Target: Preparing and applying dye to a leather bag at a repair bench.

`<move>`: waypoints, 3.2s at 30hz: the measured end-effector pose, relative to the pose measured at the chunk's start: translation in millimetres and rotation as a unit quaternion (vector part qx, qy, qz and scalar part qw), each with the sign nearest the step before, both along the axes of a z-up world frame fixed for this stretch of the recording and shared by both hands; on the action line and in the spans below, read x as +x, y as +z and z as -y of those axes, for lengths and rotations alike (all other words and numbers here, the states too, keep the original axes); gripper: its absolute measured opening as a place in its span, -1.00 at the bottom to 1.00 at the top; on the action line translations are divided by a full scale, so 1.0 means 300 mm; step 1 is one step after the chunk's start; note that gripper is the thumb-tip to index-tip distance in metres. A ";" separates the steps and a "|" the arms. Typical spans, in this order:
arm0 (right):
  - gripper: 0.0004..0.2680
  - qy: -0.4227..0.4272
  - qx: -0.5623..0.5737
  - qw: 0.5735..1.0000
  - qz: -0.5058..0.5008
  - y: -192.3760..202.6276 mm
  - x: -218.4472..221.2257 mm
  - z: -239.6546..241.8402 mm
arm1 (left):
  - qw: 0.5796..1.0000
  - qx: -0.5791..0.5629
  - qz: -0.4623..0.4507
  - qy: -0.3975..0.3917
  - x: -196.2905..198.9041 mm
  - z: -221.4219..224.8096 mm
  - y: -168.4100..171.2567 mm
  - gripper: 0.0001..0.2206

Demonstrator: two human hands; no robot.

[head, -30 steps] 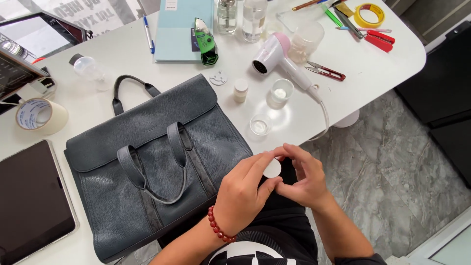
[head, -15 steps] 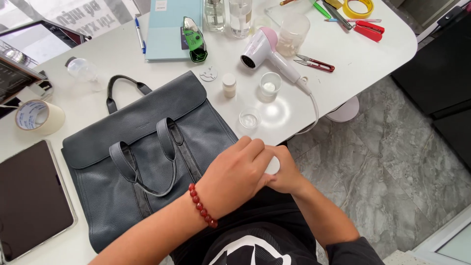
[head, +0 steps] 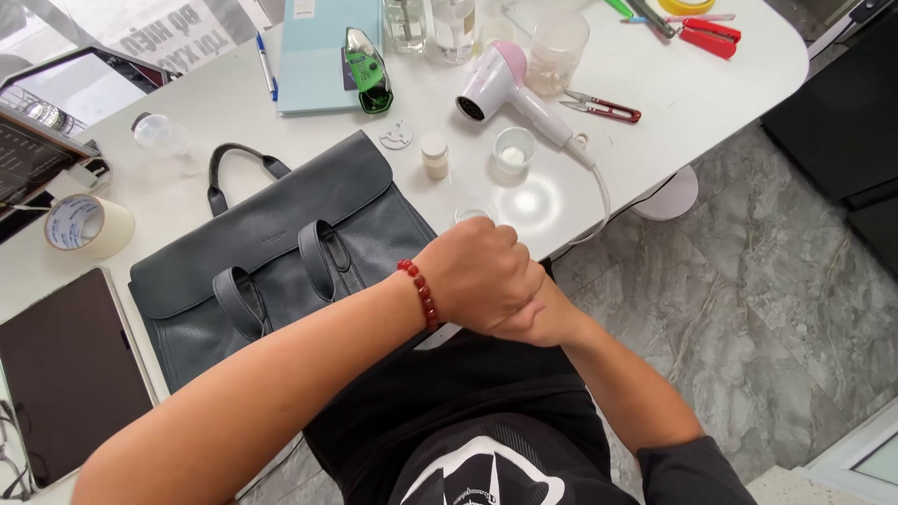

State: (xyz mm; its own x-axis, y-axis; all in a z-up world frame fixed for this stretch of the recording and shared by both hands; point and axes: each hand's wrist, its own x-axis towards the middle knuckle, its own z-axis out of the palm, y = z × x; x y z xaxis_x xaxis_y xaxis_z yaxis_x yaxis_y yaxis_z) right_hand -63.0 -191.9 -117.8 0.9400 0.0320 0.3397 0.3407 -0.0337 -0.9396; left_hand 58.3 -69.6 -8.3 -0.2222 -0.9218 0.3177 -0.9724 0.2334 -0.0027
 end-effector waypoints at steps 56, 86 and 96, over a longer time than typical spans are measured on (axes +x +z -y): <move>-0.87 -0.226 -0.055 0.962 -0.145 0.008 0.116 -0.017 | 0.994 0.064 -0.015 0.089 0.159 0.011 -0.047 -0.57; -0.86 -0.305 -0.128 0.936 -0.117 -0.010 0.108 0.017 | 0.940 0.229 -0.122 0.221 0.141 0.090 0.041 -0.44; -0.80 -0.319 -0.149 0.924 -0.151 -0.024 0.112 0.047 | 0.974 0.038 -0.217 0.053 0.180 0.056 0.010 -0.68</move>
